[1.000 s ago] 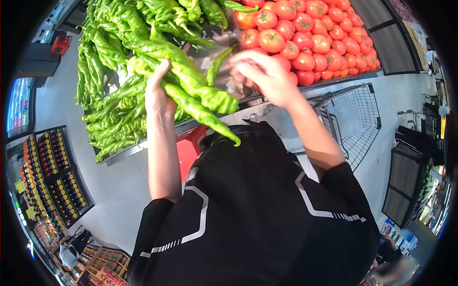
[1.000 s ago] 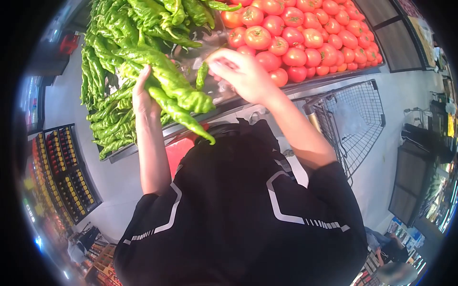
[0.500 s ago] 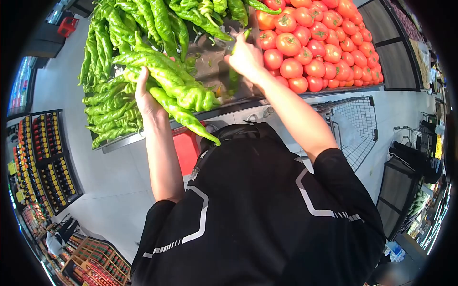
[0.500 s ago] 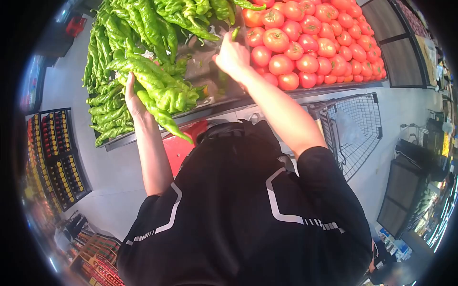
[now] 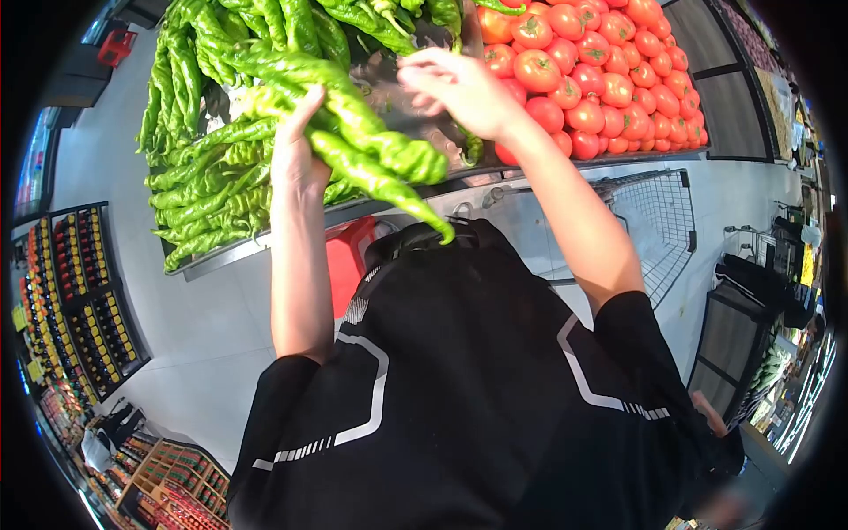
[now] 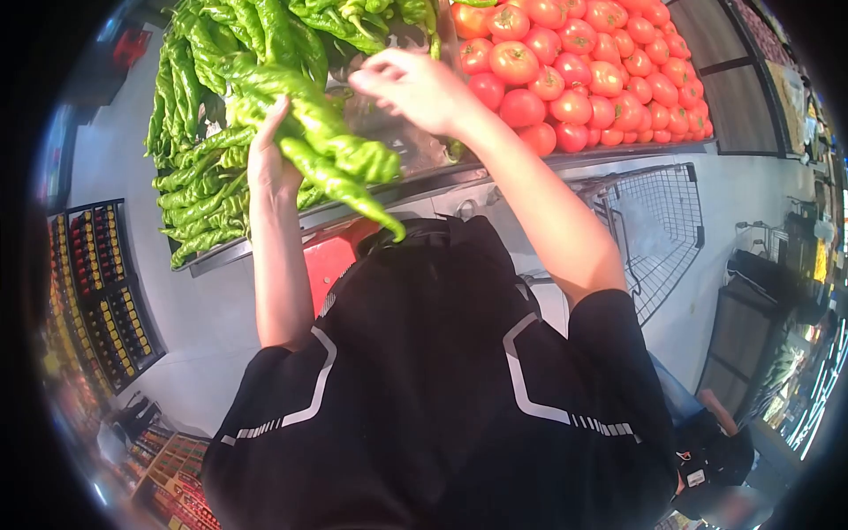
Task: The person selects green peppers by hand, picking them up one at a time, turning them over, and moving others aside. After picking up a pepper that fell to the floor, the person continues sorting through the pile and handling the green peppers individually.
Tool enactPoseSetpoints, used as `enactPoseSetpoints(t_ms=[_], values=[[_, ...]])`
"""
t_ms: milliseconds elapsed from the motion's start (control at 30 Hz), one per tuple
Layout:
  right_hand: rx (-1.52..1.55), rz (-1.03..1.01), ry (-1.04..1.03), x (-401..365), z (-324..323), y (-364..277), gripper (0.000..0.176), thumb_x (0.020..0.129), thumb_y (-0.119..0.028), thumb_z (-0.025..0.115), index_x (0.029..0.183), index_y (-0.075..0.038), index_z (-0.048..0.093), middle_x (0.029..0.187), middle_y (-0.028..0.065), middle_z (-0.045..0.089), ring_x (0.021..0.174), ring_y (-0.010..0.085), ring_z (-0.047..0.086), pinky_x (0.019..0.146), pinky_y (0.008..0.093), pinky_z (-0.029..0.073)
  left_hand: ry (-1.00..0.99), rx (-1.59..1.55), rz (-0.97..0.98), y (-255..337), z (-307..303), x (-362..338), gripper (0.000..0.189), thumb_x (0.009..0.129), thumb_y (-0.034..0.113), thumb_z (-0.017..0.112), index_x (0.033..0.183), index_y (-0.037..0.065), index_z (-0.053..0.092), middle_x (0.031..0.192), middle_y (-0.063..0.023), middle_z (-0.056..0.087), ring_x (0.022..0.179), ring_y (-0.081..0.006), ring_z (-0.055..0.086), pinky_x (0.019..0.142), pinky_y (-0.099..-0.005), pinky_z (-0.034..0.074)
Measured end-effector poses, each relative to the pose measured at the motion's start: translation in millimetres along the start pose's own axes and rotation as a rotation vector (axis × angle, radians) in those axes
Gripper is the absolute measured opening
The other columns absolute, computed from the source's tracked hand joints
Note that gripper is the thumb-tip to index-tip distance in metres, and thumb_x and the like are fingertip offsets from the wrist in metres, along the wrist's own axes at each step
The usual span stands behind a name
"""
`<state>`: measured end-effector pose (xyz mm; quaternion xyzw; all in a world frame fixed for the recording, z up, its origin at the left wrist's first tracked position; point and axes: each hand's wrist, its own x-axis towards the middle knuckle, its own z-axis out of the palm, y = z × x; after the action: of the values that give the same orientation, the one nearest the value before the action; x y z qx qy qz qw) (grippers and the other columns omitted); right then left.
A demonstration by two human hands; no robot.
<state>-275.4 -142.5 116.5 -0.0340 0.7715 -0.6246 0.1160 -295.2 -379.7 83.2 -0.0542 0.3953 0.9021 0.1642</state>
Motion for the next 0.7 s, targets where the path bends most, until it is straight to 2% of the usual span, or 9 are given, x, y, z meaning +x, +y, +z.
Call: enactPoseSetpoints(t_ms=[67, 167, 200, 400, 467, 500, 600, 633, 700], values=[[-0.189, -0.074, -0.041, 8, 25, 14, 0.057, 0.096, -0.04, 0.069, 0.136, -0.001, 0.057, 0.113, 0.0102, 0.069, 0.099, 0.0156, 0.065, 0.084, 0.0289, 0.052, 0.005, 0.096, 0.003, -8, 12, 6, 0.039, 0.089, 0.014, 0.076, 0.122, 0.0, 0.062, 0.113, -0.0128, 0.07, 0.101, -0.0231, 0.069, 0.091, -0.0385, 0.056], [-0.023, 0.007, -0.165, 2, 30, 16, 0.064, 0.095, -0.039, 0.069, 0.142, 0.001, 0.051, 0.121, 0.0134, 0.068, 0.109, 0.016, 0.063, 0.095, 0.0317, 0.05, -0.029, 0.269, 0.118, -7, 29, -2, 0.041, 0.086, 0.003, 0.075, 0.124, -0.003, 0.06, 0.116, -0.0132, 0.069, 0.103, -0.0233, 0.069, 0.093, -0.038, 0.055], [-0.026, -0.035, -0.136, 1, 29, 27, 0.073, 0.089, -0.047, 0.073, 0.142, -0.001, 0.052, 0.126, 0.0165, 0.066, 0.111, 0.0192, 0.065, 0.096, 0.034, 0.05, -0.029, 0.296, 0.138, -8, 30, -4, 0.042, 0.085, 0.001, 0.075, 0.124, -0.003, 0.059, 0.117, -0.0133, 0.069, 0.103, -0.0236, 0.069, 0.093, -0.038, 0.056], [0.233, 0.047, -0.065, -10, 36, 35, 0.083, 0.081, -0.052, 0.081, 0.136, 0.003, 0.052, 0.121, 0.0186, 0.067, 0.109, 0.024, 0.066, 0.096, 0.0374, 0.05, -0.021, 0.238, 0.111, -16, 21, -2, 0.048, 0.084, 0.0, 0.076, 0.127, -0.002, 0.056, 0.119, -0.0123, 0.068, 0.103, -0.0231, 0.069, 0.091, -0.0374, 0.057], [-0.318, 0.081, 0.172, -13, 42, 22, 0.072, 0.08, -0.046, 0.084, 0.125, 0.002, 0.057, 0.116, 0.0163, 0.067, 0.109, 0.0172, 0.064, 0.094, 0.0342, 0.05, -0.035, 0.249, 0.121, -15, 18, 0, 0.047, 0.083, -0.001, 0.076, 0.126, -0.002, 0.057, 0.118, -0.0121, 0.068, 0.102, -0.0228, 0.069, 0.09, -0.0371, 0.057], [-0.409, 0.068, 0.216, -17, 43, 13, 0.077, 0.074, -0.054, 0.086, 0.12, 0.001, 0.057, 0.116, 0.0196, 0.065, 0.111, 0.0241, 0.065, 0.096, 0.0379, 0.05, -0.047, 0.265, 0.121, -15, 16, -1, 0.047, 0.082, -0.001, 0.077, 0.125, -0.001, 0.058, 0.117, -0.0119, 0.069, 0.101, -0.0226, 0.069, 0.089, -0.0368, 0.057], [-0.382, -0.016, 0.225, -17, 54, 22, 0.079, 0.077, -0.058, 0.081, 0.125, -0.001, 0.054, 0.12, 0.0212, 0.064, 0.114, 0.0318, 0.064, 0.098, 0.042, 0.049, -0.06, 0.292, 0.088, -17, 11, 0, 0.046, 0.081, -0.002, 0.078, 0.123, -0.001, 0.06, 0.115, -0.0114, 0.069, 0.1, -0.0218, 0.069, 0.088, -0.0363, 0.057], [-0.397, -0.002, 0.151, -17, 55, 21, 0.079, 0.084, -0.063, 0.072, 0.13, -0.003, 0.051, 0.125, 0.0219, 0.063, 0.117, 0.0367, 0.063, 0.099, 0.0456, 0.048, -0.06, 0.289, 0.089, -18, 11, -1, 0.046, 0.081, -0.002, 0.078, 0.123, -0.001, 0.06, 0.115, -0.0114, 0.069, 0.1, -0.0218, 0.069, 0.088, -0.0363, 0.057], [-0.435, -0.047, 0.166, -20, 59, 21, 0.076, 0.088, -0.063, 0.065, 0.132, -0.003, 0.049, 0.126, 0.0225, 0.062, 0.117, 0.0388, 0.062, 0.098, 0.0472, 0.048, -0.02, 0.292, 0.132, -21, 12, -3, 0.045, 0.08, -0.002, 0.079, 0.121, -0.001, 0.061, 0.114, -0.0108, 0.07, 0.099, -0.0211, 0.069, 0.089, -0.0359, 0.057]])
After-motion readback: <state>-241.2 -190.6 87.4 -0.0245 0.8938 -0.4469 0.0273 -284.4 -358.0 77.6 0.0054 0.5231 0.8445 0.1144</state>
